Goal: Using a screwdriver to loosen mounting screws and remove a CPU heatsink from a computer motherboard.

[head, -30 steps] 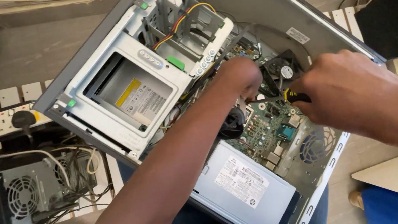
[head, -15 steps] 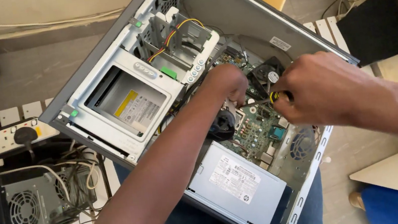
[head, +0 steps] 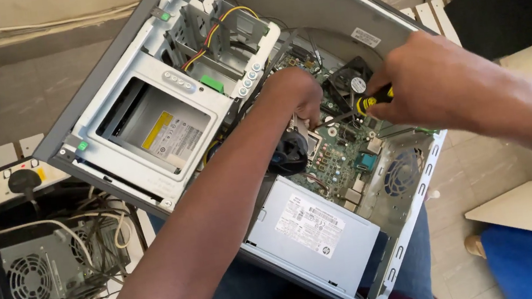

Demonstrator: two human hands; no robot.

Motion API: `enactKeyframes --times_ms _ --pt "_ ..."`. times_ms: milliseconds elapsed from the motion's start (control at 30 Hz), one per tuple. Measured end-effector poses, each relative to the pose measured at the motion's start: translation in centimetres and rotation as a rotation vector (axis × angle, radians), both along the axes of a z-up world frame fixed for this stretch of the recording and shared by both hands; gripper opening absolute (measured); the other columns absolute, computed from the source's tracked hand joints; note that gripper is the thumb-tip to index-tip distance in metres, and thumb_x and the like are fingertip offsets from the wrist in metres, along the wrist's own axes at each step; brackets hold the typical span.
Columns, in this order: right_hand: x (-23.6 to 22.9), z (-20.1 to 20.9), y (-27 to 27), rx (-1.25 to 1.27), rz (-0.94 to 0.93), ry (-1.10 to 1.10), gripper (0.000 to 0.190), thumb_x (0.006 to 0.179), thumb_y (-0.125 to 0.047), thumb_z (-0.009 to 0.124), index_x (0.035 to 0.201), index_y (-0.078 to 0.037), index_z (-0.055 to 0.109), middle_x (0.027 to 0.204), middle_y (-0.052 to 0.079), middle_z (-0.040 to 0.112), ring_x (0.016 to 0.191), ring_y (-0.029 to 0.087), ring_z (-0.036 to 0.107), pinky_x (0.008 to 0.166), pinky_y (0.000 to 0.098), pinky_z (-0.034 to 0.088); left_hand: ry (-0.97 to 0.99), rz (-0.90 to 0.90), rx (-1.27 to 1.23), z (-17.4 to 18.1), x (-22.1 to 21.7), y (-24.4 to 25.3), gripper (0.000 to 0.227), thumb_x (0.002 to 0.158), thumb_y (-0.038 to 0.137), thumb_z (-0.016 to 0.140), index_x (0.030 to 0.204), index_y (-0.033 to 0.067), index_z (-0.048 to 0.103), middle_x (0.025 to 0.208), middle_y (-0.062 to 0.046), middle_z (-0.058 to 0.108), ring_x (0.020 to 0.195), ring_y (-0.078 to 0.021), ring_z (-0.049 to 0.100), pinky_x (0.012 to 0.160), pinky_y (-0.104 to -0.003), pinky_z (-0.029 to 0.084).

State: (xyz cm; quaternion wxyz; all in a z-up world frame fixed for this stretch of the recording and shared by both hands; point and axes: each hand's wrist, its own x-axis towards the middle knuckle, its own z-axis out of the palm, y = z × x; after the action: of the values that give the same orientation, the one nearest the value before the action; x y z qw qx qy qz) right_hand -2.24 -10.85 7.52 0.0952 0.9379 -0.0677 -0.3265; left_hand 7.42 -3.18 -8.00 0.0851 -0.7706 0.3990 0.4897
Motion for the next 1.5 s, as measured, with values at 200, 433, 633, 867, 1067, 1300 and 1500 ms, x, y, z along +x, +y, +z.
enactKeyframes --times_ms 200,433,633,867,1067,1300,1500 --pt "-0.8 -3.3 -2.7 -0.176 0.851 0.141 0.020 0.110 -0.016 0.044 0.117 -0.009 0.061 0.087 0.008 0.071 0.058 0.012 0.069 0.044 0.0268 0.052 -0.048 0.043 -0.018 -0.9 0.1 -0.4 0.073 0.092 0.046 0.070 0.152 0.0107 0.047 0.155 -0.008 0.050 0.132 -0.0345 0.057 0.102 -0.048 0.052" --pt "-0.5 -2.6 -2.4 -0.097 1.157 -0.082 0.023 0.092 -0.010 0.057 0.082 -0.015 0.077 0.077 0.001 0.074 0.076 0.018 0.072 0.060 0.0315 0.061 -0.002 -0.049 -0.107 1.3 -0.3 1.7 0.048 0.098 0.012 0.043 0.139 0.0255 0.065 0.146 -0.012 0.060 0.127 -0.0373 0.058 0.104 -0.045 0.048" --pt "-0.9 -3.1 -2.1 0.163 0.461 -0.173 0.042 0.084 -0.039 0.052 0.071 -0.009 0.079 0.065 0.012 0.071 0.065 0.033 0.073 0.061 0.0445 0.062 -0.060 0.092 -0.151 -7.8 1.7 -2.6 0.028 0.091 0.035 0.066 0.115 0.0260 0.078 0.111 -0.008 0.076 0.090 -0.0336 0.069 0.077 -0.048 0.058" --pt "-0.7 -1.8 -3.4 0.474 -0.562 -0.126 0.030 0.090 -0.025 0.078 0.113 -0.006 0.076 0.082 0.017 0.078 0.076 0.030 0.074 0.081 0.0432 0.058 -0.071 0.006 -0.092 -6.6 1.4 -2.3 0.054 0.090 0.058 0.065 0.121 0.0161 0.075 0.117 -0.013 0.073 0.102 -0.0349 0.069 0.088 -0.052 0.058" --pt "0.5 -2.3 -2.4 0.244 -0.429 -0.022 0.018 0.089 -0.026 0.074 0.094 -0.013 0.085 0.084 0.011 0.084 0.066 0.024 0.076 0.068 0.0354 0.059 -0.036 0.074 -0.148 -7.3 1.7 -2.2 0.050 0.092 0.051 0.068 0.123 0.0114 0.073 0.116 -0.014 0.073 0.104 -0.0373 0.069 0.089 -0.052 0.058" --pt "0.6 -3.1 -0.8 -0.021 0.086 -0.049 0.028 0.081 -0.039 0.076 0.107 -0.035 0.085 0.099 0.008 0.082 0.088 0.034 0.080 0.076 0.0429 0.066 -0.074 0.071 -0.138 -11.0 2.9 -3.5 0.043 0.090 0.044 0.072 0.122 0.0160 0.074 0.120 -0.011 0.072 0.108 -0.0372 0.067 0.090 -0.052 0.057" --pt "-1.0 -1.9 -3.0 -0.030 0.376 0.055 0.031 0.098 -0.031 0.064 0.129 -0.032 0.068 0.082 0.003 0.079 0.053 0.012 0.070 0.054 0.0282 0.057 -0.043 0.037 -0.036 -2.4 0.4 -1.0 0.055 0.095 0.017 0.063 0.149 0.0090 0.054 0.158 -0.016 0.043 0.112 -0.0298 0.064 0.077 -0.040 0.055"
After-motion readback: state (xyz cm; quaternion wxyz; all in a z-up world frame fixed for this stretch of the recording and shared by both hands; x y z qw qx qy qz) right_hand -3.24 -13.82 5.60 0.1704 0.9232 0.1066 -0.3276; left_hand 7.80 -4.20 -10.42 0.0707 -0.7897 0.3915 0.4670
